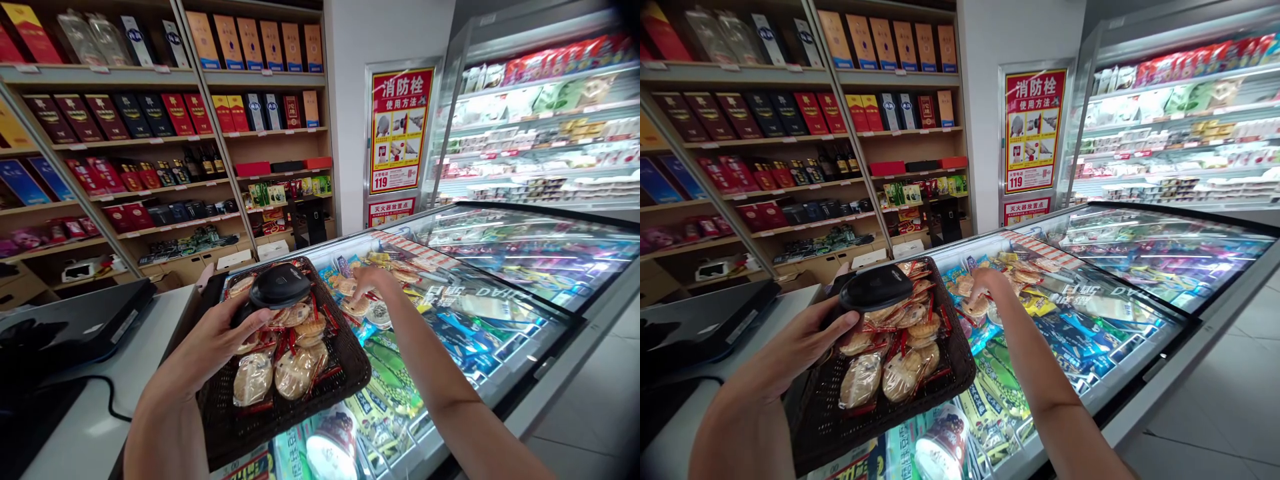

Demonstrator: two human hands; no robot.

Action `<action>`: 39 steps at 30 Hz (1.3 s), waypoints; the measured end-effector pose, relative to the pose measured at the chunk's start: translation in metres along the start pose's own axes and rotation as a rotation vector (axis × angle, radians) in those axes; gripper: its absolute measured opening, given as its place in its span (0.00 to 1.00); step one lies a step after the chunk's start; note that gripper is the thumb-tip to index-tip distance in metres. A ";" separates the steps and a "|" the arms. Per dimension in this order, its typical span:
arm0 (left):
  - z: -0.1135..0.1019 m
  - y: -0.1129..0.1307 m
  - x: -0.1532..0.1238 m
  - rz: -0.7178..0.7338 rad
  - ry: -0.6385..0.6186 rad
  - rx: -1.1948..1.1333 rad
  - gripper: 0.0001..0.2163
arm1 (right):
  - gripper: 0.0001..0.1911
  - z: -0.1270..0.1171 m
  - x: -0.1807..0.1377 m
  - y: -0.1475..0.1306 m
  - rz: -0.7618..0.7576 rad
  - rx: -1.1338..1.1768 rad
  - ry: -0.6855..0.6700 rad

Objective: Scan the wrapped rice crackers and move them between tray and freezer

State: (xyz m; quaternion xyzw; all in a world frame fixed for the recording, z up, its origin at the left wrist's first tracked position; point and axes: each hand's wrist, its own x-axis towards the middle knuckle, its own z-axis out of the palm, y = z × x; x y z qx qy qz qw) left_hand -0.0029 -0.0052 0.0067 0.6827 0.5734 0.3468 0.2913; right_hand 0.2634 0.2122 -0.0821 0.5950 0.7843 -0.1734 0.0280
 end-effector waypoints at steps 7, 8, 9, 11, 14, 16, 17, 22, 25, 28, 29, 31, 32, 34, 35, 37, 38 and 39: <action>-0.003 -0.004 0.000 0.047 0.055 0.022 0.05 | 0.35 0.000 0.001 -0.006 0.103 -0.106 0.011; -0.003 -0.005 0.000 0.048 0.059 0.026 0.04 | 0.32 -0.001 -0.002 -0.009 0.087 -0.113 0.037; -0.003 -0.005 0.001 0.040 0.063 0.026 0.05 | 0.29 -0.001 -0.006 -0.012 0.059 -0.121 0.070; -0.003 -0.005 0.001 0.012 0.065 0.015 0.08 | 0.24 -0.001 -0.014 -0.019 -0.037 -0.134 0.150; -0.002 -0.003 0.000 -0.024 0.068 -0.018 0.12 | 0.19 0.003 -0.022 -0.033 -0.252 -0.100 0.280; -0.001 -0.001 -0.001 -0.037 0.095 -0.055 0.12 | 0.18 0.010 -0.022 -0.045 -0.385 -0.025 0.363; -0.001 0.000 -0.001 -0.040 0.110 -0.073 0.12 | 0.18 0.015 -0.020 -0.052 -0.434 0.015 0.394; -0.001 0.001 -0.001 -0.030 0.112 -0.111 0.12 | 0.24 0.039 -0.005 -0.076 -0.547 0.084 0.426; -0.003 -0.001 -0.001 -0.037 0.118 -0.143 0.12 | 0.27 0.043 -0.001 -0.077 -0.586 0.077 0.410; -0.004 -0.002 -0.002 -0.046 0.155 -0.173 0.13 | 0.24 0.038 -0.004 -0.074 -0.593 0.071 0.461; -0.005 -0.002 -0.003 -0.043 0.174 -0.172 0.13 | 0.23 0.036 -0.007 -0.074 -0.591 0.072 0.487; -0.006 -0.001 -0.004 -0.027 0.221 -0.163 0.13 | 0.20 0.033 -0.015 -0.077 -0.604 0.078 0.528; -0.006 0.000 -0.005 -0.018 0.243 -0.156 0.14 | 0.19 0.032 -0.020 -0.079 -0.626 0.078 0.523; -0.007 0.002 -0.007 -0.001 0.276 -0.154 0.14 | 0.17 0.036 -0.029 -0.087 -0.685 0.063 0.446; -0.008 0.003 -0.008 0.010 0.285 -0.156 0.15 | 0.17 0.039 -0.034 -0.091 -0.713 0.046 0.381; -0.008 0.004 -0.009 0.037 0.288 -0.156 0.15 | 0.20 0.049 -0.042 -0.098 -0.741 -0.006 0.277; -0.007 0.004 -0.010 0.054 0.286 -0.155 0.16 | 0.22 0.054 -0.045 -0.102 -0.734 -0.037 0.264; -0.007 0.004 -0.010 0.067 0.287 -0.154 0.16 | 0.25 0.059 -0.047 -0.105 -0.709 -0.068 0.271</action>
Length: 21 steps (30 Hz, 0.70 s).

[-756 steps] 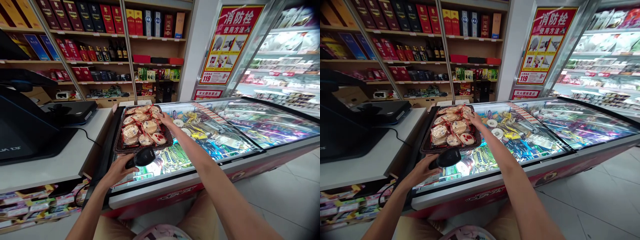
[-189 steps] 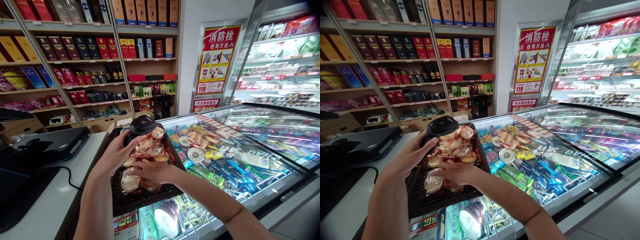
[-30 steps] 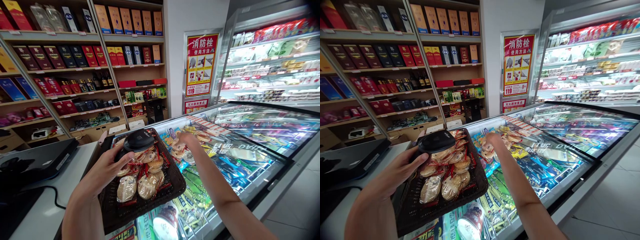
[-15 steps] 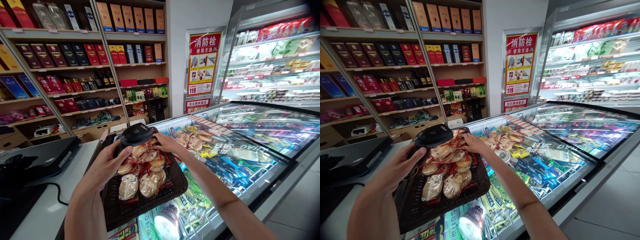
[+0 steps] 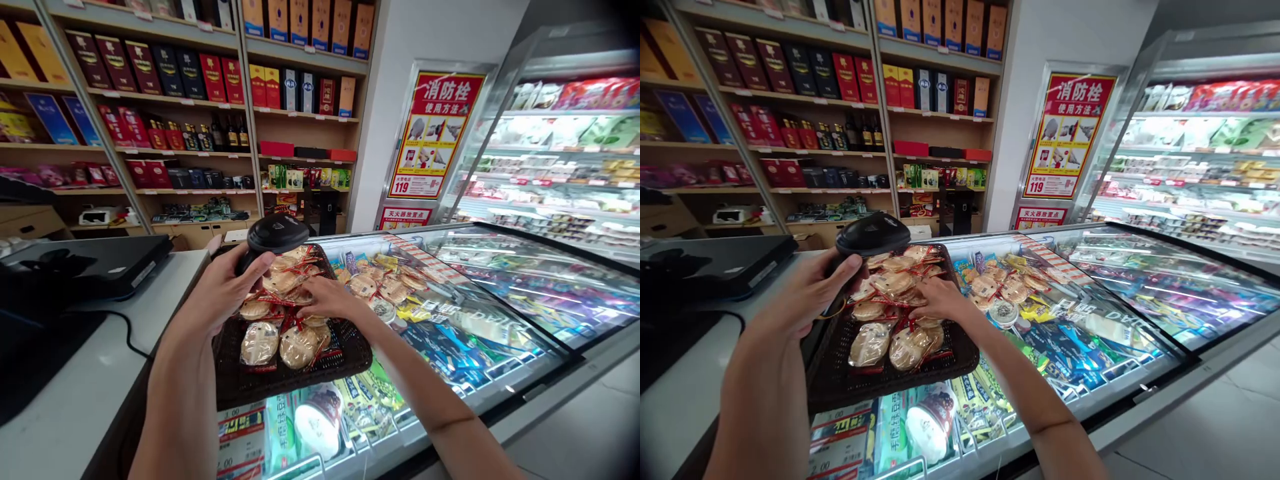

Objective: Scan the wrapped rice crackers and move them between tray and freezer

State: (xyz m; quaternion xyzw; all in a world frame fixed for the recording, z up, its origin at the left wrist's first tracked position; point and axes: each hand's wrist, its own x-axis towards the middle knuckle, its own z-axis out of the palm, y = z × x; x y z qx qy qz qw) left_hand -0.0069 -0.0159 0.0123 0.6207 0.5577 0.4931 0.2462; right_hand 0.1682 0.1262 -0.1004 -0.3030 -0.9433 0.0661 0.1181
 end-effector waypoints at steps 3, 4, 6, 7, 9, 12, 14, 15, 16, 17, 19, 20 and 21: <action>0.002 -0.002 -0.001 0.017 0.011 -0.001 0.18 | 0.29 0.010 0.000 -0.009 0.094 -0.104 -0.003; 0.002 -0.003 0.000 0.023 0.019 -0.003 0.19 | 0.29 0.013 0.001 -0.010 0.110 -0.131 -0.018; 0.003 -0.004 0.000 0.040 0.031 -0.003 0.20 | 0.27 0.016 0.003 -0.011 0.099 -0.194 -0.043; 0.003 -0.004 0.000 0.053 0.037 -0.003 0.20 | 0.26 0.017 0.004 -0.010 0.075 -0.233 -0.045; 0.003 -0.003 -0.001 0.079 0.043 -0.002 0.20 | 0.22 0.019 0.005 -0.008 0.032 -0.307 -0.039; 0.001 -0.001 -0.003 0.096 0.045 -0.008 0.20 | 0.19 0.017 0.002 -0.003 0.018 -0.295 0.003; 0.000 0.001 -0.005 0.077 0.039 -0.030 0.19 | 0.19 0.013 0.001 -0.001 0.062 -0.171 0.073; -0.001 0.002 -0.005 0.066 0.036 -0.045 0.19 | 0.20 0.010 0.003 0.001 0.104 -0.083 0.129; -0.001 0.003 -0.006 0.058 0.032 -0.061 0.19 | 0.21 0.007 0.006 0.002 0.162 0.014 0.198; -0.002 0.003 -0.006 0.055 0.030 -0.075 0.19 | 0.23 0.005 0.012 0.002 0.227 0.112 0.271; -0.002 0.002 -0.006 0.061 0.033 -0.083 0.19 | 0.24 0.005 0.029 0.003 0.354 0.276 0.398; -0.002 0.000 -0.005 0.068 0.035 -0.079 0.19 | 0.26 0.006 0.038 0.003 0.392 0.332 0.438; -0.002 -0.001 -0.004 0.074 0.035 -0.073 0.19 | 0.31 0.009 0.049 0.003 0.408 0.370 0.460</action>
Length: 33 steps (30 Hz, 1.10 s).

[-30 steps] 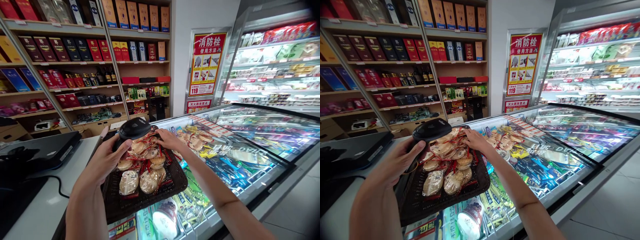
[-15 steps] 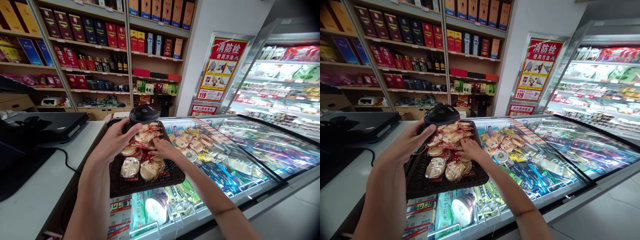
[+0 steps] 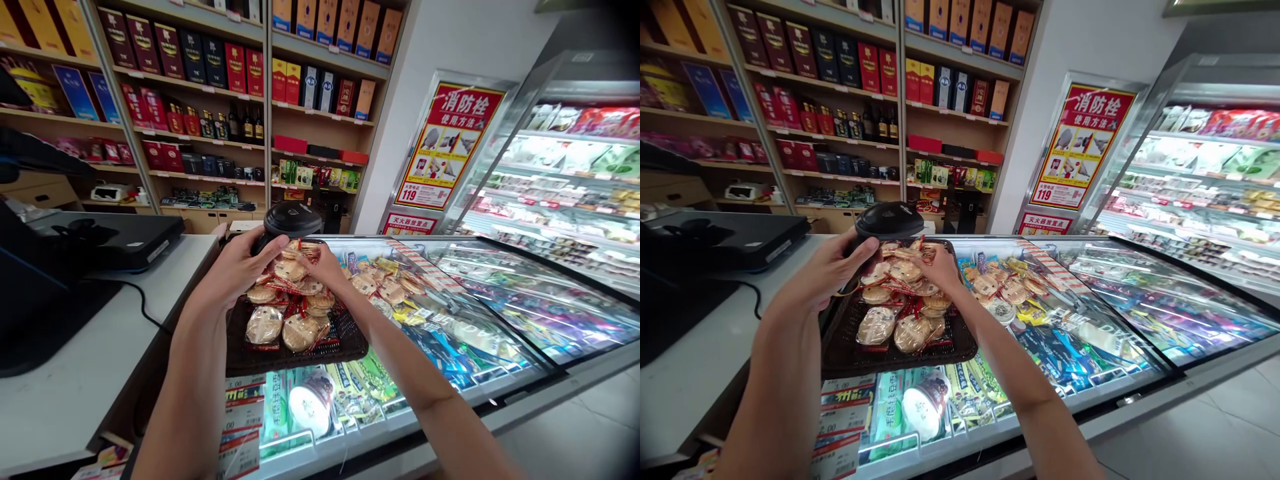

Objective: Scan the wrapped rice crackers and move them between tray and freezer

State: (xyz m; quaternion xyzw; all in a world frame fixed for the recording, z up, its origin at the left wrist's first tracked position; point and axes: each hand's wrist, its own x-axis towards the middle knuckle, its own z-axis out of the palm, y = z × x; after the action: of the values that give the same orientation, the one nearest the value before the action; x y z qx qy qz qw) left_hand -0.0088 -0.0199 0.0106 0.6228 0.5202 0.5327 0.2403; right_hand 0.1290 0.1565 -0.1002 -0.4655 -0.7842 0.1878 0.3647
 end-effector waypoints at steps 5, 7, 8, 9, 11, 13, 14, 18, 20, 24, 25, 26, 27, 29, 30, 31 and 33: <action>0.001 -0.011 0.004 -0.006 -0.005 0.020 0.19 | 0.28 0.032 0.026 -0.005 -0.171 0.031 -0.102; 0.003 -0.013 0.005 -0.001 -0.007 0.043 0.19 | 0.16 0.034 0.030 -0.005 -0.239 0.010 -0.105; 0.003 -0.014 0.006 0.005 -0.011 0.057 0.20 | 0.13 0.032 0.030 -0.004 -0.247 0.006 -0.070; 0.004 -0.014 0.006 0.010 -0.015 0.073 0.20 | 0.11 0.028 0.029 -0.003 -0.239 0.013 -0.021; 0.005 -0.012 0.006 0.014 -0.023 0.115 0.21 | 0.11 0.013 0.025 0.001 -0.189 0.071 0.087; 0.006 -0.011 0.006 0.027 -0.030 0.156 0.22 | 0.13 -0.008 0.016 0.008 -0.091 0.183 0.173; 0.007 -0.010 0.006 0.033 -0.035 0.173 0.22 | 0.14 -0.019 0.009 0.011 -0.035 0.263 0.195; 0.015 -0.009 0.007 0.035 -0.075 0.214 0.22 | 0.21 -0.058 -0.021 0.025 0.131 0.706 0.116; 0.021 -0.008 0.008 0.048 -0.089 0.240 0.22 | 0.22 -0.072 -0.035 0.031 0.180 0.861 0.067; 0.033 -0.006 0.008 0.097 -0.123 0.323 0.21 | 0.21 -0.089 -0.056 0.040 0.260 0.904 0.123; 0.035 -0.005 0.008 0.106 -0.133 0.340 0.20 | 0.21 -0.093 -0.060 0.043 0.260 0.885 0.155; 0.038 -0.004 0.008 0.112 -0.140 0.355 0.20 | 0.21 -0.096 -0.064 0.047 0.253 0.857 0.183; 0.040 -0.004 0.008 0.115 -0.146 0.368 0.20 | 0.21 -0.099 -0.068 0.052 0.237 0.817 0.202; 0.042 -0.003 0.008 0.125 -0.163 0.384 0.20 | 0.20 -0.104 -0.075 0.064 0.165 0.711 0.213; 0.044 -0.003 0.008 0.130 -0.180 0.387 0.20 | 0.18 -0.107 -0.079 0.070 0.107 0.653 0.213; 0.045 -0.003 0.008 0.135 -0.197 0.386 0.20 | 0.16 -0.109 -0.082 0.077 0.040 0.599 0.214; 0.048 -0.003 0.007 0.129 -0.239 0.367 0.20 | 0.11 -0.113 -0.089 0.091 -0.082 0.510 0.242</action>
State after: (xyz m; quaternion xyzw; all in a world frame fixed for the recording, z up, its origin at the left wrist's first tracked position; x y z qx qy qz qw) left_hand 0.0327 0.0000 -0.0038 0.7468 0.5352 0.3658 0.1486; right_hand 0.2938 0.1191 -0.1181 -0.3459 -0.6805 0.3072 0.5682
